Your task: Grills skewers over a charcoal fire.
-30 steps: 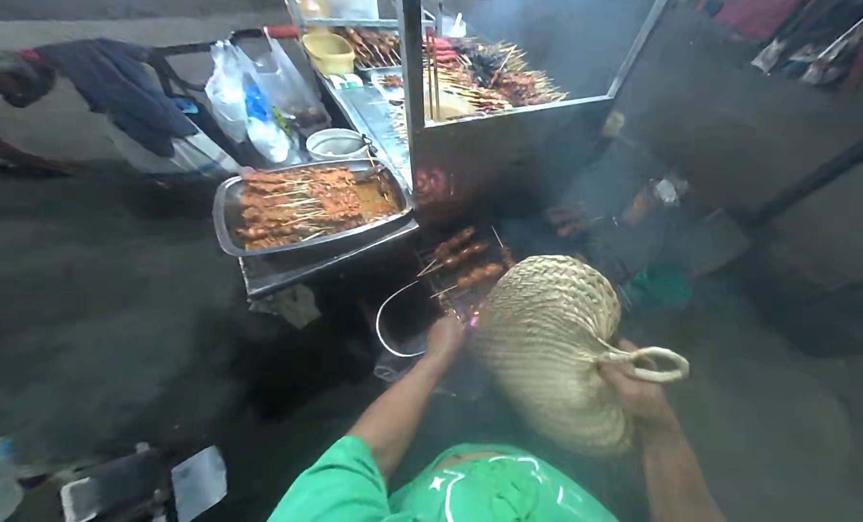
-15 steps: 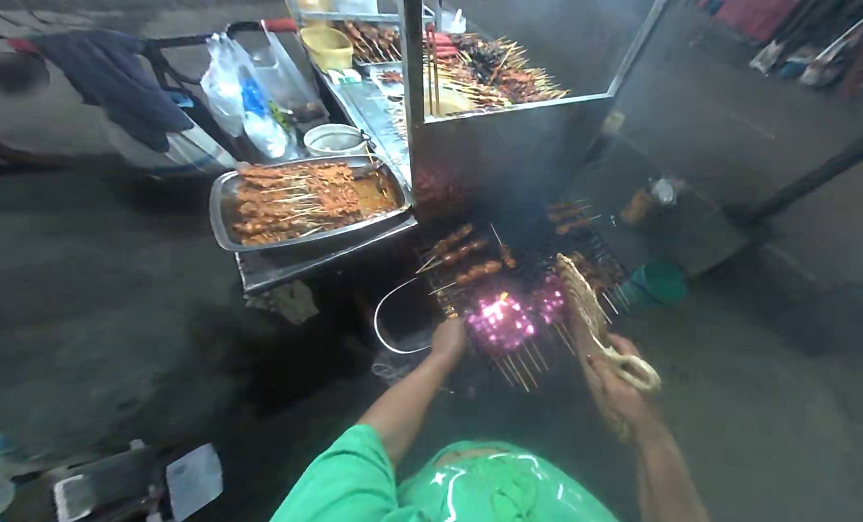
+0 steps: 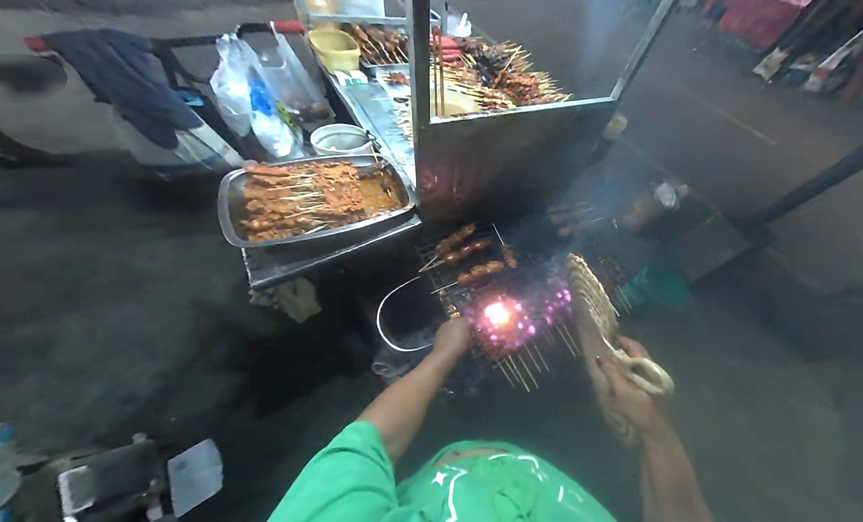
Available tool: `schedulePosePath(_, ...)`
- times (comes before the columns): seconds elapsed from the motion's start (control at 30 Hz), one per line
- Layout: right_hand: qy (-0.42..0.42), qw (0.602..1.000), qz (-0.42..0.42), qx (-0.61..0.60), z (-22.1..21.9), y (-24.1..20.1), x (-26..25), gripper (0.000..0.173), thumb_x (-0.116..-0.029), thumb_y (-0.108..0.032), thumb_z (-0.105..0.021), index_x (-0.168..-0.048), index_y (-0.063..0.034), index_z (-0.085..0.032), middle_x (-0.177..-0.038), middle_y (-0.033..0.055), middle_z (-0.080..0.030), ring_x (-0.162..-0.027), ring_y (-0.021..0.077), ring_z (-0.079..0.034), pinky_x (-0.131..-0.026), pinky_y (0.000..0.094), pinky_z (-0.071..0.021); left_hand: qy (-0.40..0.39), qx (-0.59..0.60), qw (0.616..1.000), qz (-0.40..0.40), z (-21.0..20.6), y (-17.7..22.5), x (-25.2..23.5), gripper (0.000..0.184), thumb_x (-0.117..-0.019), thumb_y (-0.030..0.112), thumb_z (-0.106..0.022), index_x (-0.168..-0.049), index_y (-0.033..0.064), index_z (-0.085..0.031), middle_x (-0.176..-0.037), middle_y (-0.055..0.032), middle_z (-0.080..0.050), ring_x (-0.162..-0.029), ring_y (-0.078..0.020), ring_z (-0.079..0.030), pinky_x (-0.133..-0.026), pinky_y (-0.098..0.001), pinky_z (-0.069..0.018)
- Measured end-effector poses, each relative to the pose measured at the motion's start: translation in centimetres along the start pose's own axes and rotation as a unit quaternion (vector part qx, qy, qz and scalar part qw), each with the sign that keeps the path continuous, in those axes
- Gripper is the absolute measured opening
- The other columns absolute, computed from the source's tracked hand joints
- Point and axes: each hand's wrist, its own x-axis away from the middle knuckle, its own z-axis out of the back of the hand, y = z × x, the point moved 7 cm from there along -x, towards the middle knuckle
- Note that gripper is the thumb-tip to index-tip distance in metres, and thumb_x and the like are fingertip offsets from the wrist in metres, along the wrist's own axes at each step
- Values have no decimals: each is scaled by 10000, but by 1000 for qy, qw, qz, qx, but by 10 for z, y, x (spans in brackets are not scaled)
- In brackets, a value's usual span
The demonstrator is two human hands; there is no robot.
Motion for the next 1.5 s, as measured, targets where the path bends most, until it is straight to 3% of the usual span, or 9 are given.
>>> schedulePosePath(0.3,-2,1000,15,20,0,0,-1,400,-888,-94,-689,-1265,32,-647,-1189,105,-684,-1044,82,-669,-921,231,-574,-9,-20,1000,10,1,0,0,290,-1026,173,-509,-1182,5,-688,-1199,-243,-683,-1146,-442,-646,-936,-636,-509)
schedulePosePath(0.43,38,990,94,98,-3,-21,0,379,-883,-75,-683,-1211,112,-652,-1182,240,-666,-1059,203,-665,-939,296,-558,32,20,997,69,14,-8,6,383,-1036,195,-507,-1363,3,-567,-1332,-246,-616,-1218,-424,-614,-996,-605,-492)
schedulePosePath(0.57,-22,996,30,-77,-15,-29,2,368,-862,-45,-707,-1217,43,-661,-1098,23,-728,-937,16,-696,-857,209,-606,27,36,991,125,19,-18,9,431,-980,155,-579,-1367,-31,-544,-1302,-276,-616,-1196,-449,-617,-972,-618,-505)
schedulePosePath(0.67,-8,993,-24,-117,-11,-23,-2,332,-847,-50,-707,-1168,21,-661,-997,-13,-745,-891,14,-708,-838,213,-615,21,35,993,114,16,-23,3,340,-993,169,-552,-1260,-29,-625,-1242,-262,-657,-1176,-432,-636,-961,-610,-511)
schedulePosePath(1.03,23,1000,14,0,0,-24,0,427,-862,-123,-716,-1244,58,-653,-1147,84,-724,-1019,62,-696,-916,237,-594,8,28,995,92,25,-15,10,348,-964,192,-602,-1256,9,-652,-1250,-238,-660,-1179,-422,-631,-955,-618,-511)
schedulePosePath(1.17,69,980,142,123,-17,-55,8,410,-885,-112,-688,-1208,135,-635,-1192,289,-651,-1094,293,-656,-970,376,-549,15,54,992,113,33,-41,26,370,-1024,247,-545,-1299,11,-619,-1280,-247,-644,-1224,-418,-611,-1004,-613,-483)
schedulePosePath(1.3,-101,991,13,-86,-45,-63,9,344,-854,-15,-704,-1192,13,-654,-1063,0,-724,-920,-2,-683,-845,206,-598,30,67,990,121,30,-91,51,347,-1021,232,-553,-1266,2,-640,-1239,-259,-660,-1190,-425,-628,-999,-615,-488)
schedulePosePath(1.43,31,990,-20,135,-23,-20,-20,382,-968,-117,-664,-1284,93,-618,-1277,252,-629,-1209,307,-612,-1068,417,-504,41,81,986,142,24,-146,86,329,-1002,248,-591,-1239,39,-683,-1208,-228,-689,-1159,-408,-648,-1002,-622,-487)
schedulePosePath(1.5,38,983,23,178,-33,-36,-14,383,-942,-80,-668,-1270,114,-631,-1268,316,-628,-1196,403,-620,-1052,484,-508,38,85,984,151,21,-168,103,323,-1002,225,-599,-1228,8,-677,-1201,-245,-685,-1152,-418,-650,-1005,-617,-483)
